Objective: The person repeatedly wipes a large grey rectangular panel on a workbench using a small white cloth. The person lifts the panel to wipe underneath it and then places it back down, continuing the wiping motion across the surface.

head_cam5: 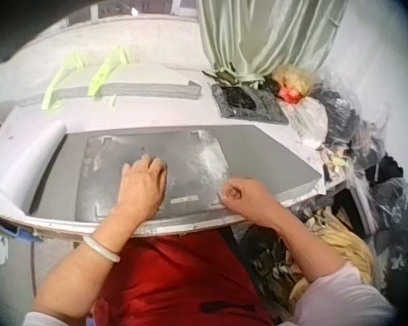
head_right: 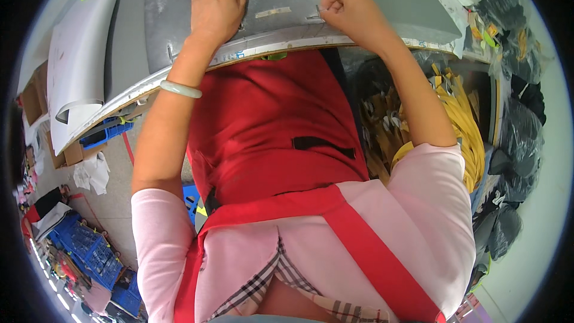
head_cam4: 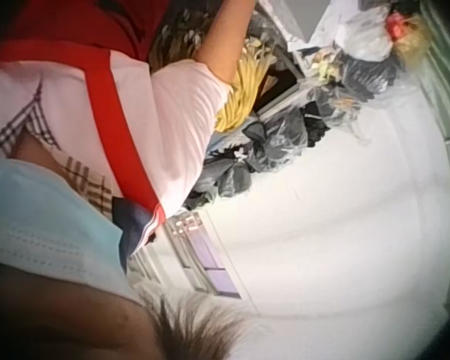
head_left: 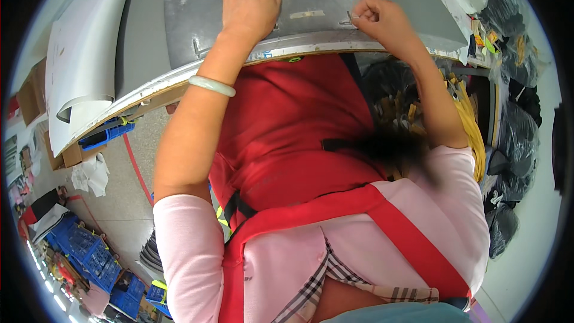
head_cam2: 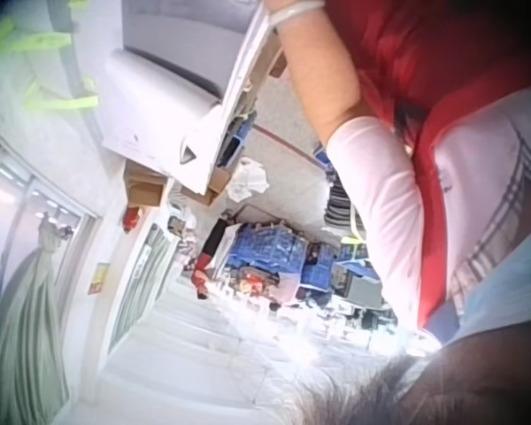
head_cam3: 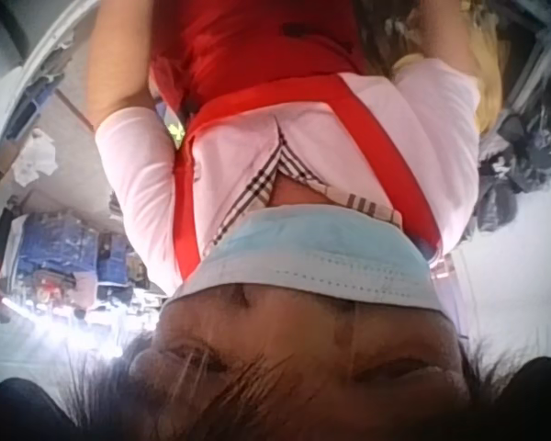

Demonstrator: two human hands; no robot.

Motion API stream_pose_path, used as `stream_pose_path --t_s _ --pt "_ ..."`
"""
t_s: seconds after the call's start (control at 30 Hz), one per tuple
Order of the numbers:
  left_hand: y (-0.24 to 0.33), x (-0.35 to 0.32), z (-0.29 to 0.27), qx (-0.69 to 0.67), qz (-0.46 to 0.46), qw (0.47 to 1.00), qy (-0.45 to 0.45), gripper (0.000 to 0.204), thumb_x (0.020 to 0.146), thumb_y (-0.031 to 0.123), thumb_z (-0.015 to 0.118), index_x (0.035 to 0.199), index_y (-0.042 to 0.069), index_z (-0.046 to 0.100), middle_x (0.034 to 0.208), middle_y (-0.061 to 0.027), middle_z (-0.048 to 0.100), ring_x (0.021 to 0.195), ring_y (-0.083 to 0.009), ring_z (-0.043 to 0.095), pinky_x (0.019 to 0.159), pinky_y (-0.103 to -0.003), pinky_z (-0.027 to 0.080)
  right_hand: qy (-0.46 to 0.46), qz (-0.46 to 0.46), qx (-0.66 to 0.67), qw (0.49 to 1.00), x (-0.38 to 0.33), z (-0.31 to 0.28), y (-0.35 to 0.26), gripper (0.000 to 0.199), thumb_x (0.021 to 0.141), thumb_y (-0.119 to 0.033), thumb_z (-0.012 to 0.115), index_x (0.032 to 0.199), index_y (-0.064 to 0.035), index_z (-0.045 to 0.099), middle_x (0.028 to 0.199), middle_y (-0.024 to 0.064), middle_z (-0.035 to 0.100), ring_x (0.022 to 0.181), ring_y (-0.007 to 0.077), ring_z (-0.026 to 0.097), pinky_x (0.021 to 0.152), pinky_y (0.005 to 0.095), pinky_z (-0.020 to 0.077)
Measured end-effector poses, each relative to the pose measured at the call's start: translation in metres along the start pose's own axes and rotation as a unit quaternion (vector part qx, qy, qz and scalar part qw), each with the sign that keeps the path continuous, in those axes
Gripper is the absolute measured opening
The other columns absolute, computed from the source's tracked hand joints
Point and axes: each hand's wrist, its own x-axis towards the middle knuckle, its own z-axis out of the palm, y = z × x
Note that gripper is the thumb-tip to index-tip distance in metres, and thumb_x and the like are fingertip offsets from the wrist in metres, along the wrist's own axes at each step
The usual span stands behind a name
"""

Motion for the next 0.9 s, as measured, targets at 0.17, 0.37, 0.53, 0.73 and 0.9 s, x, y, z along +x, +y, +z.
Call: stream_pose_path --t_s 0.17,0.37,0.53,0.73,0.9 --pt "-0.003 -0.003 0.009 0.005 0.01 1.0 0.026 0.018 0.099 0.027 0.06 0.11 0.015 0.067 0.103 -0.0088 0.066 0.1 -0.0307 0.064 0.084 -0.046 0.045 0.096 -0.043 0.137 0.985 0.036 -0.01 0.012 0.023 0.096 -0.02 0.072 0.112 -0.0032 0.072 0.078 -0.0025 0.061 0.075 0.0058 0.057 0.069 0.023 0.0478" --pt "-0.006 -0.004 0.015 0.042 0.016 0.998 0.049 0.031 0.101 0.027 0.056 0.13 0.018 0.065 0.136 -0.0091 0.059 0.134 -0.0324 0.049 0.107 -0.065 0.034 0.173 -0.079 0.028 0.981 0.122 -0.015 0.009 0.02 0.094 -0.021 0.073 0.103 -0.0034 0.074 0.078 0.0005 0.065 0.074 0.0074 0.06 0.069 0.0234 0.0504" --pt "-0.002 -0.005 0.015 0.044 -0.017 0.999 -0.015 0.037 0.104 0.03 0.051 0.139 0.02 0.061 0.147 -0.0091 0.054 0.144 -0.0351 0.04 0.115 -0.073 0.022 0.21 -0.175 -0.013 0.962 0.173 -0.013 0.02 0.02 0.09 -0.018 0.069 0.091 0.0016 0.072 0.082 0.0159 0.071 0.075 0.0263 0.067 0.072 0.0374 0.0513" --pt "-0.002 -0.005 0.013 0.033 -0.021 0.999 -0.009 0.037 0.104 0.029 0.052 0.138 0.019 0.061 0.146 -0.0098 0.054 0.143 -0.0354 0.042 0.114 -0.073 0.023 0.188 -0.229 -0.094 0.95 0.193 -0.007 0.018 0.02 0.089 -0.018 0.069 0.086 0.0016 0.071 0.081 0.0174 0.069 0.075 0.0321 0.066 0.071 0.0414 0.0514" --pt "-0.002 -0.005 0.016 0.023 -0.018 1.0 0.005 0.036 0.103 0.028 0.053 0.136 0.019 0.062 0.145 -0.0102 0.055 0.142 -0.0357 0.043 0.114 -0.073 0.024 0.21 -0.226 -0.177 0.935 0.202 -0.009 0.029 0.02 0.089 -0.019 0.069 0.085 0.0009 0.07 0.081 0.0188 0.069 0.072 0.0336 0.066 0.07 0.0408 0.0523"
